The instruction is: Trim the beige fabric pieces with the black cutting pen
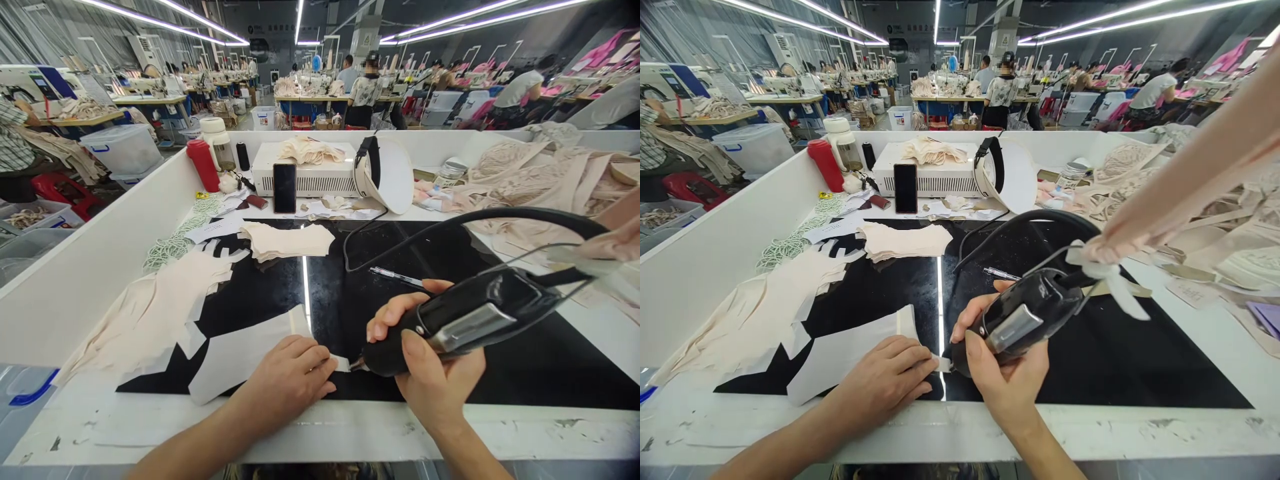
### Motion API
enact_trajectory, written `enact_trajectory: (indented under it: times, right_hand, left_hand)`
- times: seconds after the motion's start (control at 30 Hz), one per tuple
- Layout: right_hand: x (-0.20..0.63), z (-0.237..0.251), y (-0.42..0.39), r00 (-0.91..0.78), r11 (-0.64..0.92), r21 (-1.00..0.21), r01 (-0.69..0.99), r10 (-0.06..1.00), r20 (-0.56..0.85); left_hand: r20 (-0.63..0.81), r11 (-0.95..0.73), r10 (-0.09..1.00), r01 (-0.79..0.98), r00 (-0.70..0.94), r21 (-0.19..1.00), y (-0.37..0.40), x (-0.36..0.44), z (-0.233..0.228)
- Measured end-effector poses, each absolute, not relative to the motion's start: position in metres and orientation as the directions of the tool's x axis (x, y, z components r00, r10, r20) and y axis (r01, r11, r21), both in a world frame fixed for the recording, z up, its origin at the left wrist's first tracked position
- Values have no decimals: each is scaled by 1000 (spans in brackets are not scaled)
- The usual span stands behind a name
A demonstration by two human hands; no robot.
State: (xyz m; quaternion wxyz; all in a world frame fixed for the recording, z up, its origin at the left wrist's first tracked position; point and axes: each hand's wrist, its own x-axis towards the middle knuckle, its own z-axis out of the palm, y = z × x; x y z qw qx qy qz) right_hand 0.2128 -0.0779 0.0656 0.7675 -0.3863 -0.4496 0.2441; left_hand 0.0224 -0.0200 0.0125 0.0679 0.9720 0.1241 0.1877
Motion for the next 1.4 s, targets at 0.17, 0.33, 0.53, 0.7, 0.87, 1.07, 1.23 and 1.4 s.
enact_trajectory:
  times: [0.17, 0.33, 0.53, 0.7, 0.87, 1.07, 1.23, 1.4]
  right_hand:
    - [215, 66, -77, 476, 591, -807, -18, 715, 513]
    - [216, 67, -78, 489, 591, -806, -29, 712, 505]
    - [218, 68, -79, 482, 583, -812, -38, 722, 496]
    - [214, 74, -72, 522, 591, -805, -47, 702, 485]
    - [204, 77, -59, 528, 606, -791, -81, 700, 482]
    - [198, 69, -53, 493, 604, -793, -77, 715, 497]
    - [197, 66, -52, 489, 603, -796, -54, 711, 506]
    - [201, 72, -55, 496, 599, -799, -45, 708, 503]
  left_hand:
    - [391, -964, 245, 181, 887, 194, -16, 20, 12]
    - [395, -968, 234, 173, 888, 184, -13, 17, 11]
    - [370, -958, 261, 190, 892, 217, -14, 13, 11]
    - [361, -951, 271, 190, 892, 245, -14, 13, 9]
    - [376, -949, 274, 186, 885, 254, -14, 15, 7]
    - [403, -946, 279, 177, 871, 273, -15, 16, 3]
    - [401, -945, 275, 168, 874, 282, -15, 16, 2]
    - [401, -946, 278, 176, 873, 274, -15, 17, 2]
